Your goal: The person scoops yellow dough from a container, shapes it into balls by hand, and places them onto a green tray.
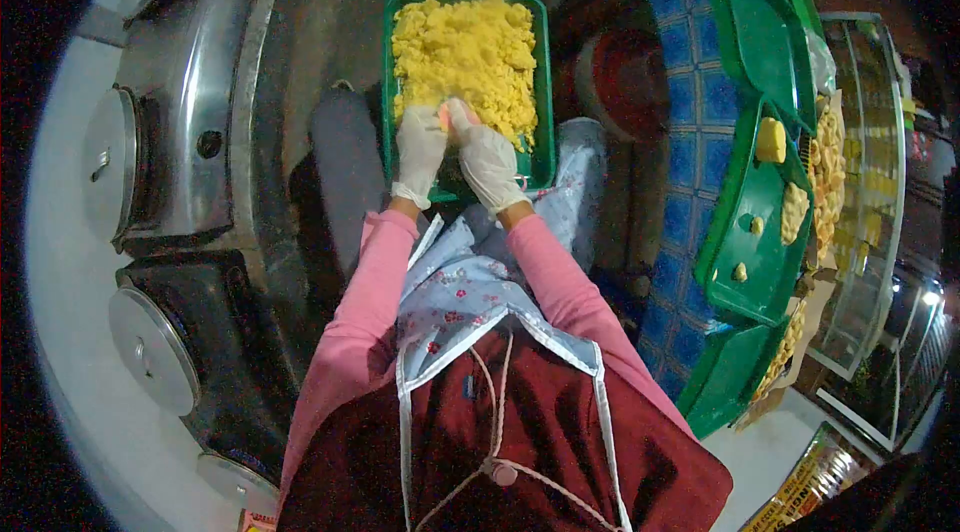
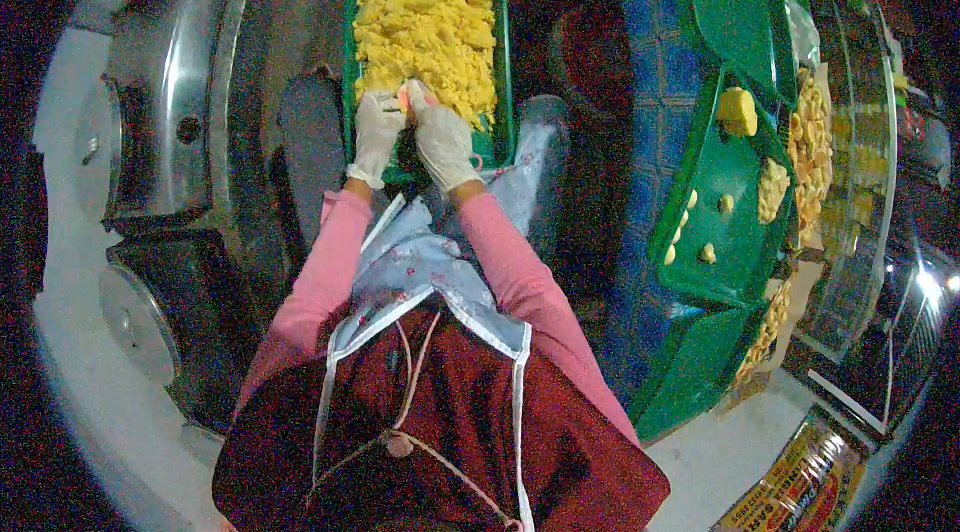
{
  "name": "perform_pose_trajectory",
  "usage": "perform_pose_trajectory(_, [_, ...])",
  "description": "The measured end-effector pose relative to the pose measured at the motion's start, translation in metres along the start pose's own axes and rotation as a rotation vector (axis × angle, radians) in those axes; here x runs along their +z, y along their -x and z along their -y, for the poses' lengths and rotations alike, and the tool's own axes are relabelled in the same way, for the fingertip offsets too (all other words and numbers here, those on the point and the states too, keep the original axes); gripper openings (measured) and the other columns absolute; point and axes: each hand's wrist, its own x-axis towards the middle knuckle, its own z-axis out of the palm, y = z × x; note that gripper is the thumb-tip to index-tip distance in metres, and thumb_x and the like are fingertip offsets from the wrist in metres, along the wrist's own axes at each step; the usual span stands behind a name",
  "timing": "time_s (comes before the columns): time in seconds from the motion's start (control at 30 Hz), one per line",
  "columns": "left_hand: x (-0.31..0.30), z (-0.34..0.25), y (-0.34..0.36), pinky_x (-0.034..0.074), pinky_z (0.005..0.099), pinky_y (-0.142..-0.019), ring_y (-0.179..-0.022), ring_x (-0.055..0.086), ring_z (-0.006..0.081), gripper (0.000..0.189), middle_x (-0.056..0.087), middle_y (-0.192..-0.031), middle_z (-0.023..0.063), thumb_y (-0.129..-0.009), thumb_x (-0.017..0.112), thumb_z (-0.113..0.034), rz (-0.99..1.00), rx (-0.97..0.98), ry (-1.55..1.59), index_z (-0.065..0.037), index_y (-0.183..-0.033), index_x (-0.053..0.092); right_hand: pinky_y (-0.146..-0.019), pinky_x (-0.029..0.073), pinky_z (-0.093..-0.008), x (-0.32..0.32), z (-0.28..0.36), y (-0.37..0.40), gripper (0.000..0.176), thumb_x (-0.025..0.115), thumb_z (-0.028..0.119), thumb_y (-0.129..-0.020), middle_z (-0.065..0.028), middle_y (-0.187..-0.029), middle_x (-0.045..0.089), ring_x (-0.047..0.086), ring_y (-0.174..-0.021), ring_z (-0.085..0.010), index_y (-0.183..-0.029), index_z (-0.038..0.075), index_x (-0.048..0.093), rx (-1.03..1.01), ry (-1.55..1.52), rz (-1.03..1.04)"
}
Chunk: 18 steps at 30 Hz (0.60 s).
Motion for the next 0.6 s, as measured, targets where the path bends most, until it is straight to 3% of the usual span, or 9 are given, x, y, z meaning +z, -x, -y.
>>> perform_pose_trajectory(0.03, [0.003, 0.003, -0.002, 0.053, 0.0337, -0.076, -0.087, 0.067, 0.0252, 0.019, 0.07, -0.097, 0.0155, -0.088, 0.059, -0.004, -0.022, 0.009, 0.03, 0.003, -0.105, 0.058, -0.06, 0.05, -0.0474, -0.002, 0.003, -0.004, 0.042, 0.048, 0.016, -0.097, -0.0188, -0.08, 0.068, 0.068, -0.071, -0.0359, -0.138, 0.014, 0.052, 0.014, 0.028, 0.039])
perform_pose_trajectory(0.07, [0.017, 0.044, -0.013, 0.053, 0.0328, -0.077, -0.089, 0.067, 0.0231, 0.022, 0.069, -0.1, 0.0146, -0.087, 0.058, -0.003, -0.023, -0.024, 0.046, 0.004, -0.108, 0.058, -0.06, 0.05, -0.0478, -0.003, 0.005, -0.01, 0.043, 0.048, 0.016, -0.096, -0.0193, -0.08, 0.068, 0.068, -0.071, -0.0361, -0.139, 0.014, 0.051, 0.024, 0.055, 0.071])
perform_pose_trajectory(0.17, [0.001, 0.011, 0.001, 0.054, 0.0284, -0.074, -0.088, 0.063, 0.0148, 0.035, 0.067, -0.102, 0.0097, -0.081, 0.063, -0.005, 0.07, -0.161, 0.409, 0.003, -0.115, 0.059, -0.06, 0.05, -0.0501, 0.006, 0.008, -0.01, 0.044, 0.047, 0.016, -0.097, -0.0202, -0.079, 0.068, 0.067, -0.071, -0.0378, -0.141, 0.013, 0.049, 0.029, 0.076, 0.096])
perform_pose_trajectory(0.27, [-0.004, -0.01, 0.004, 0.054, 0.0274, -0.076, -0.09, 0.063, 0.0135, 0.039, 0.066, -0.102, 0.01, -0.08, 0.061, -0.003, -0.004, -0.203, 0.229, 0.004, -0.118, 0.059, -0.06, 0.05, -0.0515, 0.012, 0.002, 0.006, 0.043, 0.048, 0.017, -0.097, -0.0208, -0.079, 0.068, 0.067, -0.072, -0.0393, -0.14, 0.015, 0.05, 0.006, 0.026, 0.061])
perform_pose_trajectory(0.37, [0.007, 0.024, 0.002, 0.052, 0.0312, -0.085, -0.093, 0.066, 0.0225, 0.035, 0.07, -0.103, 0.0153, -0.081, 0.063, -0.002, -0.008, -0.055, 0.451, 0.005, -0.116, 0.062, -0.06, 0.05, -0.0513, -0.008, 0.001, 0.011, 0.038, 0.047, 0.024, -0.1, -0.0202, -0.081, 0.068, 0.068, -0.073, -0.039, -0.137, 0.018, 0.053, 0.033, 0.046, 0.161])
perform_pose_trajectory(0.4, [0.003, 0.02, -0.002, 0.052, 0.0326, -0.086, -0.094, 0.067, 0.0249, 0.037, 0.07, -0.105, 0.0165, -0.08, 0.063, -0.002, 0.051, -0.027, 0.281, 0.003, -0.116, 0.064, -0.06, 0.05, -0.0505, -0.011, -0.002, 0.013, 0.033, 0.045, 0.034, -0.102, -0.0193, -0.082, 0.069, 0.068, -0.076, -0.0386, -0.127, 0.02, 0.061, 0.049, 0.047, 0.169])
perform_pose_trajectory(0.5, [-0.008, -0.004, -0.012, 0.052, 0.0372, -0.09, -0.098, 0.067, 0.0323, 0.04, 0.07, -0.109, 0.0196, -0.077, 0.063, -0.004, 0.22, 0.108, -0.171, -0.004, -0.116, 0.069, -0.058, 0.051, -0.0479, -0.029, -0.015, 0.02, 0.033, 0.042, 0.033, -0.103, -0.017, -0.075, 0.068, 0.069, -0.072, -0.0351, -0.122, 0.015, 0.062, -0.023, 0.14, 0.249])
perform_pose_trajectory(0.53, [-0.015, -0.022, -0.012, 0.051, 0.039, -0.091, -0.1, 0.066, 0.0349, 0.04, 0.069, -0.111, 0.0203, -0.075, 0.063, -0.005, 0.274, 0.183, -0.287, -0.006, -0.115, 0.07, -0.06, 0.05, -0.0495, -0.045, -0.009, 0.022, 0.032, 0.044, 0.039, -0.102, -0.0164, -0.073, 0.067, 0.068, -0.071, -0.0365, -0.109, 0.016, 0.066, 0.017, 0.131, 0.255])
perform_pose_trajectory(0.6, [-0.016, -0.025, -0.013, 0.051, 0.0453, -0.09, -0.099, 0.064, 0.0418, 0.035, 0.068, -0.109, 0.0205, -0.075, 0.063, -0.009, 0.313, 0.307, -0.404, -0.013, -0.108, 0.074, -0.061, 0.05, -0.0502, -0.057, -0.015, 0.028, 0.033, 0.046, 0.042, -0.101, -0.0166, -0.075, 0.068, 0.068, -0.073, -0.0372, -0.103, 0.017, 0.066, 0.065, 0.117, 0.243])
